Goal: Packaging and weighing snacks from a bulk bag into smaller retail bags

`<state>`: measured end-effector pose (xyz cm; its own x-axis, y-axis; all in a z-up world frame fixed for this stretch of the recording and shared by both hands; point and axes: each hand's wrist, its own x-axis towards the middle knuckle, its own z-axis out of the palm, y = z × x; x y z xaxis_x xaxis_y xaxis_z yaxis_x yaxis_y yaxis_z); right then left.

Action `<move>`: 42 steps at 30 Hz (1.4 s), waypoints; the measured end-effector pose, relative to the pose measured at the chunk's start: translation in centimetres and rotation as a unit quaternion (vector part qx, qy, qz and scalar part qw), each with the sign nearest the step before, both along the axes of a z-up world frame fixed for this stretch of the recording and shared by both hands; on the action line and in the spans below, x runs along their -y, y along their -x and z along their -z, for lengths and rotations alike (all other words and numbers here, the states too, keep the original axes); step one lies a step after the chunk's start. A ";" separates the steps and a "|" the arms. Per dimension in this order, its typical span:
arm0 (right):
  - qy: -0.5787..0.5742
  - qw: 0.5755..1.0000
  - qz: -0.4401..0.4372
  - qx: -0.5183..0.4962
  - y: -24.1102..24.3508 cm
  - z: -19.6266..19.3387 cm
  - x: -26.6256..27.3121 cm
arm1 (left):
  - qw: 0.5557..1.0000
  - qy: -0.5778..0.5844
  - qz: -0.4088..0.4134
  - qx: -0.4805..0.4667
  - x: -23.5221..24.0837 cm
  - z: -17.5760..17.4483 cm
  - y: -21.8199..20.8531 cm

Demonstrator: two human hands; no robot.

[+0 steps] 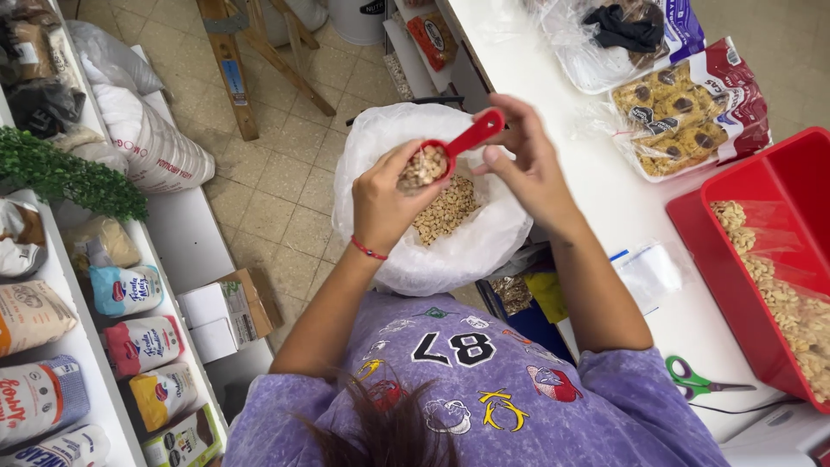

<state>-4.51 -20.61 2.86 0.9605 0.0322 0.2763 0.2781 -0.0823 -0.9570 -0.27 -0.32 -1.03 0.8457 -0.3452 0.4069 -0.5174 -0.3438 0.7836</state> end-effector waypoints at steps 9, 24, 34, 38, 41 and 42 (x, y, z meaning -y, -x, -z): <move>0.289 0.957 -0.004 0.037 -1.3 -5.1 -4.2 | 0.984 0.162 0.002 0.070 1.6 -0.4 0.5; 0.478 0.857 -0.070 0.182 -1.0 -12.5 -3.6 | 0.972 0.126 0.146 -0.137 1.1 3.4 0.6; 0.229 0.973 0.025 0.001 1.1 1.4 2.1 | 0.966 0.164 0.049 -0.194 -4.0 0.9 0.2; 0.293 0.953 0.067 -0.034 -1.0 13.2 -0.5 | 0.952 0.229 0.066 -0.190 -5.0 1.2 -0.6; 0.385 0.916 0.081 -0.081 -2.1 15.9 -1.7 | 0.952 0.235 0.068 -0.185 -4.9 1.2 -0.8; 0.445 0.887 0.082 -0.093 -2.6 15.6 -2.1 | 0.952 0.236 0.065 -0.184 -4.8 1.1 -1.0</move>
